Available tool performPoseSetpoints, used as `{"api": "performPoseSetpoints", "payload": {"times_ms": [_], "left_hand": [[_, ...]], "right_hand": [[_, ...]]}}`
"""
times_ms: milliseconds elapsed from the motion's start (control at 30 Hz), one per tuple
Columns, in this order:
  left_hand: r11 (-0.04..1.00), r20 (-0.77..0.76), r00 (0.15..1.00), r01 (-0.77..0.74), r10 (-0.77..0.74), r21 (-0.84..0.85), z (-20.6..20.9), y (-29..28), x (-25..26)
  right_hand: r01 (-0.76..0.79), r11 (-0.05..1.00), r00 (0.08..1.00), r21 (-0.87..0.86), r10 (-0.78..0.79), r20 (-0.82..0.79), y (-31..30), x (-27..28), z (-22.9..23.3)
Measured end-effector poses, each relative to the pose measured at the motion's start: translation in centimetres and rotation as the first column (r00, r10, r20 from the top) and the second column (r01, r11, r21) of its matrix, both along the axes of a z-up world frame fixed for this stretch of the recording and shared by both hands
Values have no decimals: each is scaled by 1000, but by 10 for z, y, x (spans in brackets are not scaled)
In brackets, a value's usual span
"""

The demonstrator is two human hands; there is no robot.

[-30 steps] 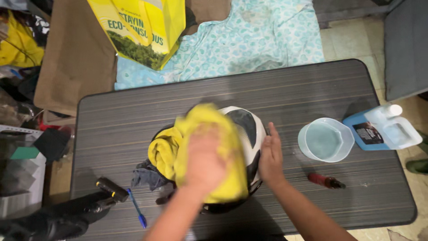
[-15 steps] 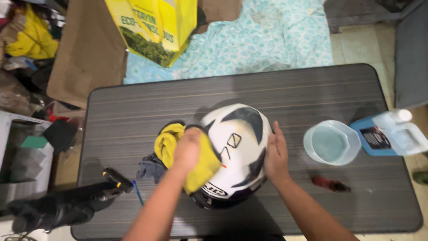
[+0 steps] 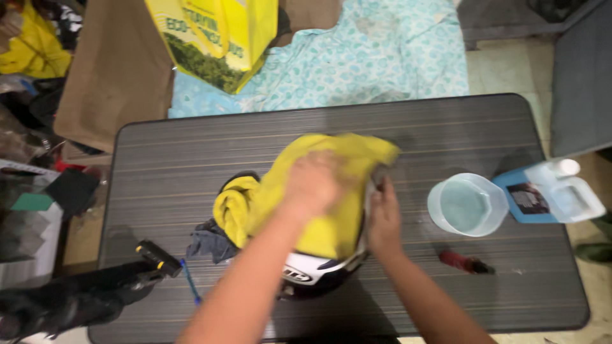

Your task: The person cleans a black and white motorcycle helmet placed on a table. They spray a liquid from a small bottle onto the helmet and wipe it with a yellow cloth, rotating the helmet to clean different sides.

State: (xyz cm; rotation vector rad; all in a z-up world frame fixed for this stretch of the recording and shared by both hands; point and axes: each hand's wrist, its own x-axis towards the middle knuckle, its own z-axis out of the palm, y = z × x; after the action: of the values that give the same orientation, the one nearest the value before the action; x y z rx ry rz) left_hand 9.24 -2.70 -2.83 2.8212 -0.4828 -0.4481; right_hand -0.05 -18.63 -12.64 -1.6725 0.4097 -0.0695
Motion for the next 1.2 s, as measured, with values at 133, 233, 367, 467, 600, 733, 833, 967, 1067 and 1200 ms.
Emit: {"api": "performPoseSetpoints", "payload": {"times_ms": [133, 233, 367, 467, 600, 733, 833, 967, 1067, 1200], "left_hand": [[823, -445, 845, -463, 297, -330, -39, 67, 41], [521, -558, 776, -620, 294, -587, -56, 103, 19], [474, -337, 824, -545, 455, -692, -53, 123, -55], [760, 103, 897, -297, 429, -579, -30, 101, -104], [984, 462, 887, 54, 31, -170, 19, 48, -128], [957, 404, 906, 218, -126, -191, 49, 14, -125], [650, -1, 999, -21, 32, -760, 50, 25, -122], [525, 231, 864, -45, 448, -850, 30, 71, -111], [399, 58, 694, -342, 718, -851, 5, 88, -112], [25, -243, 637, -381, 731, -924, -26, 80, -124]], "right_hand": [[39, 999, 995, -14, -38, 90, 10, 5, 16], [20, 999, 1000, -39, -21, -10, 10, 4, 17], [61, 997, 998, 43, -62, 25, 13, 5, 9], [79, 996, 996, 51, -81, 33, 12, 4, 1], [63, 994, 997, 95, -67, 43, 11, 7, 2], [187, 982, 972, 21, -182, -148, -13, 6, 35], [150, 949, 817, -276, 38, 575, -8, -31, 72], [-333, 657, 476, -677, 737, 480, 24, -34, 128], [-273, 392, 241, -879, 912, 332, 43, -18, 149], [-265, 338, 176, -903, 938, 299, 35, 49, 109]]}}
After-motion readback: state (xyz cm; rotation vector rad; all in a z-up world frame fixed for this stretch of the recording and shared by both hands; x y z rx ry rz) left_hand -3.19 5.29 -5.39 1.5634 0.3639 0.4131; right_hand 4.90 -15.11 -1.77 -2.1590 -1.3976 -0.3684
